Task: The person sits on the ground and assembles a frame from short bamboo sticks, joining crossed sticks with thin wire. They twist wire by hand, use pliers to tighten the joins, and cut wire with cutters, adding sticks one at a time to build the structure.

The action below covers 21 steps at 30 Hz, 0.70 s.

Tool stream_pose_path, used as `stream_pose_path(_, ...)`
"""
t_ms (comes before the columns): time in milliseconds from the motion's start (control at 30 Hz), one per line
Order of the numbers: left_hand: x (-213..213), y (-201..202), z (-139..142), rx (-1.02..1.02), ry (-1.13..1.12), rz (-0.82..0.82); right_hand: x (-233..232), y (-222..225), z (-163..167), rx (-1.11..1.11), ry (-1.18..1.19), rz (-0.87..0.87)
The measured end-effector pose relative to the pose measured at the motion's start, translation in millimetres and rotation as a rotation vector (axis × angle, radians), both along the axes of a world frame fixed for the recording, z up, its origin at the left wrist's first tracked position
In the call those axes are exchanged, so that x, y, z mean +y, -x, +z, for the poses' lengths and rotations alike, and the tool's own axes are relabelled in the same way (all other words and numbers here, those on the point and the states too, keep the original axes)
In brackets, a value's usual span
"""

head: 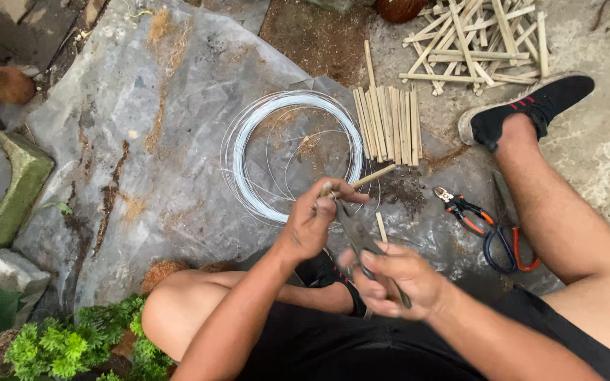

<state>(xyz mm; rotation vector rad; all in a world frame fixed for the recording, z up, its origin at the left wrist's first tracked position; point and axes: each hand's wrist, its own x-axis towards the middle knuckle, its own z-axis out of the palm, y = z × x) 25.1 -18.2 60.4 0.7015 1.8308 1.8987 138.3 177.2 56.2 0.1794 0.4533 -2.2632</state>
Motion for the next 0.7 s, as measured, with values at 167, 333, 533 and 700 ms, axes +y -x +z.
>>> stream_pose_path(167, 0, 9, -10, -0.187, -0.037, -0.004, 7, 19, 26, 0.521, -0.973, 0.155)
stream_pose_path(333, 2, 9, -11, -0.228, -0.070, 0.039, 14, 29, 59, 0.936, -1.823, 0.373)
stream_pose_path(533, -3, 2, -1, 0.043, 0.070, 0.095, 7, 31, 74, 1.012, -1.855, 0.312)
stream_pose_path(700, -7, 0, 7, 0.169, 0.148, 0.117, 4, 31, 80, 1.071, -1.877, 0.309)
